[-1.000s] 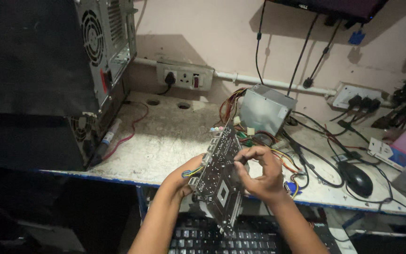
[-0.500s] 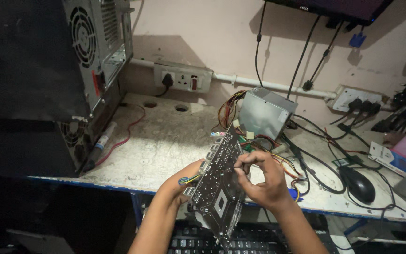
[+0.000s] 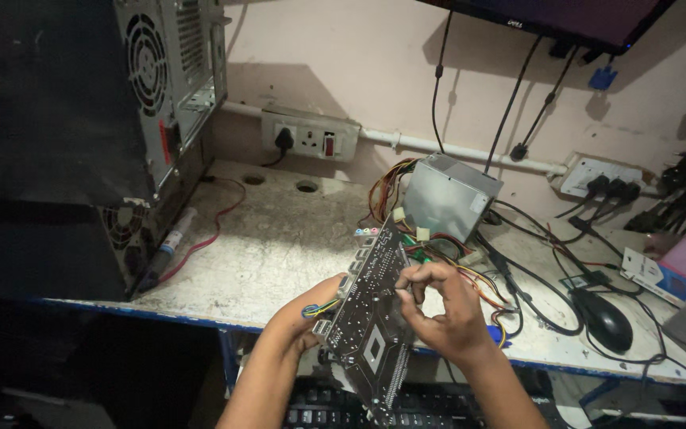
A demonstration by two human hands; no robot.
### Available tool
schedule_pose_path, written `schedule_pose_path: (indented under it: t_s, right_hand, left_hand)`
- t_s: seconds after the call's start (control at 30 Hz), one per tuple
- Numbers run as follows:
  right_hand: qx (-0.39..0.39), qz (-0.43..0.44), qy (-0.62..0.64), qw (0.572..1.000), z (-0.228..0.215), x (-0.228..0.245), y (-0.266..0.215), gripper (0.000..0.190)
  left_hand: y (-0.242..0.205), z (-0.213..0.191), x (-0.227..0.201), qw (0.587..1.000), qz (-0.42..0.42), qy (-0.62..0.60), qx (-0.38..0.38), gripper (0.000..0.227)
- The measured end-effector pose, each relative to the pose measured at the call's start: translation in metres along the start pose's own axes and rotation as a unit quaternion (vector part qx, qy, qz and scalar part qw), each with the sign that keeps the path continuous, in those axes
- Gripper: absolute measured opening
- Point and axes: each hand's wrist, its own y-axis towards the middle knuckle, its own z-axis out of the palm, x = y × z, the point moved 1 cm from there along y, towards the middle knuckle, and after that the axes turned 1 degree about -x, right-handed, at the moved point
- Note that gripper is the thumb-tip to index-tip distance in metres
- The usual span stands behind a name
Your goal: The person handles a computer motherboard, rotating it to inspect various sides and ports. They then remove a CPU cooler, place it on the table, and apply thermal paste from a syringe onto the motherboard's CPU socket area.
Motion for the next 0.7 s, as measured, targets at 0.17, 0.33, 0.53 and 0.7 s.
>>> schedule_pose_path:
  t_s: [0.17, 0.33, 0.53, 0.7]
  right_hand:
    - [0.029, 0.011, 0.018, 0.999, -0.0001, -0.0023, -0.0015, 0.041]
    - [0.034, -0.001, 0.001, 0.999, 0.0000, 0.0008, 0.0004, 0.041]
    - [0.055, 0.014, -0.021, 0.998, 0.0001, 0.0032, 0.0018, 0.042]
    - [0.064, -0.033, -0.038, 0.997, -0.0016, 0.0053, 0.0055, 0.041]
  left_hand:
    - [-0.0015, 0.0043, -0.0041, 0.999, -0.002, 0.037, -0.004, 0.040]
    - [-0.0038, 0.0100, -0.0058, 1.000, -0.001, 0.005, 0.023, 0.038]
    - [-0.0018, 0.0066, -0.0038, 1.000, -0.001, 0.012, 0.010, 0.037]
    - [0.0009, 0.0025, -0.0004, 0.999, 0.002, 0.005, 0.036, 0.034]
